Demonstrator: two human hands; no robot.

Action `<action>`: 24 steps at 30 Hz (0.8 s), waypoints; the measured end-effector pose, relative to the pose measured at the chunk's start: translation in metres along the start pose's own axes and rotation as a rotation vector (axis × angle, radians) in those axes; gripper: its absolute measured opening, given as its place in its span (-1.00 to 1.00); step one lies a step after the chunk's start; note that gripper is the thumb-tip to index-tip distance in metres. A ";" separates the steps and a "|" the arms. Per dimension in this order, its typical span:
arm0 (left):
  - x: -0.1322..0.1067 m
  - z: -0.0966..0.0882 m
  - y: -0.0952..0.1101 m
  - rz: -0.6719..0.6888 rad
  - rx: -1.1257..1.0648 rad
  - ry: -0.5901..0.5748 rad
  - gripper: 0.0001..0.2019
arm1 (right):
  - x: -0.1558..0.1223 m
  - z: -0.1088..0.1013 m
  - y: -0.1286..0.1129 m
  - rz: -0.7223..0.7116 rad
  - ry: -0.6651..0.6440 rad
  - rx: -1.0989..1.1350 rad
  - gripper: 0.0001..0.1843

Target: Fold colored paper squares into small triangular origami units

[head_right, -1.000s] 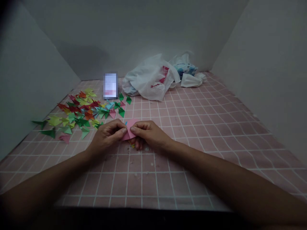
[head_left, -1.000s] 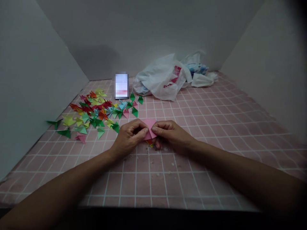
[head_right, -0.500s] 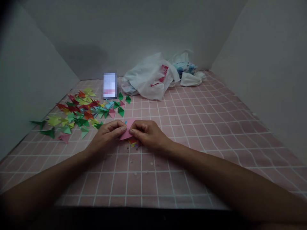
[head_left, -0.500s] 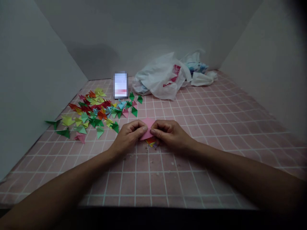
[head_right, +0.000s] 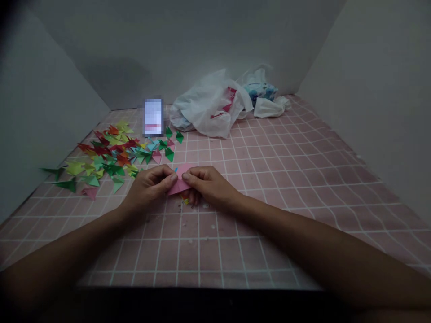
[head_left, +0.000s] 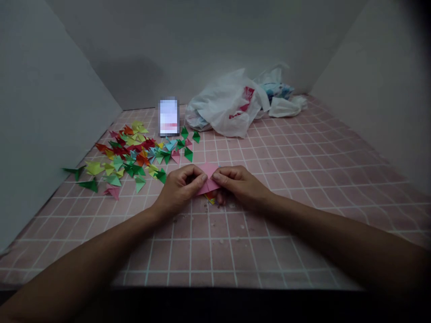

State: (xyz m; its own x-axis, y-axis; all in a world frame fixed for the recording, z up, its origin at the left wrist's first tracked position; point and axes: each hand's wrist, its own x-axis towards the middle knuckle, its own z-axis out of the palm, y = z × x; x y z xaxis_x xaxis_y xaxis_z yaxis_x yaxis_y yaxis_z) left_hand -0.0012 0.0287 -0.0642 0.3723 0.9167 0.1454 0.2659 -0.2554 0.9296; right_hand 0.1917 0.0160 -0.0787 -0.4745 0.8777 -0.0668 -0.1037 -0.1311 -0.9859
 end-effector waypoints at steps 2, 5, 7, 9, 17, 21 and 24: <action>0.000 -0.001 0.001 0.056 0.069 0.006 -0.80 | 0.001 -0.001 0.001 0.024 -0.023 0.083 -0.58; -0.001 -0.002 0.003 0.143 0.151 0.013 -0.81 | 0.001 -0.003 0.002 0.052 -0.046 0.129 -0.61; -0.002 -0.002 0.003 0.180 0.179 0.012 -0.81 | 0.002 -0.004 0.003 0.055 -0.054 0.131 -0.63; -0.002 -0.001 0.002 0.204 0.200 0.013 -0.81 | 0.002 -0.004 0.003 0.053 -0.057 0.123 -0.65; -0.002 0.000 0.002 0.248 0.234 0.032 -0.80 | 0.000 0.000 0.000 -0.033 0.025 -0.013 -0.75; -0.002 0.000 0.004 0.209 0.236 0.037 -0.81 | 0.000 0.000 0.002 -0.013 -0.007 0.074 -0.70; -0.002 -0.001 0.004 0.182 0.232 0.066 -0.81 | 0.001 -0.001 0.003 0.027 -0.034 0.131 -0.65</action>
State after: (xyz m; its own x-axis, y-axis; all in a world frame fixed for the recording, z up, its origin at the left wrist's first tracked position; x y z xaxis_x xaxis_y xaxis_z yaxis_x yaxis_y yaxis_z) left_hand -0.0016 0.0262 -0.0604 0.3763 0.8652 0.3314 0.3988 -0.4741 0.7850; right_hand 0.1916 0.0165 -0.0815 -0.5078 0.8572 -0.0860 -0.2026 -0.2159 -0.9552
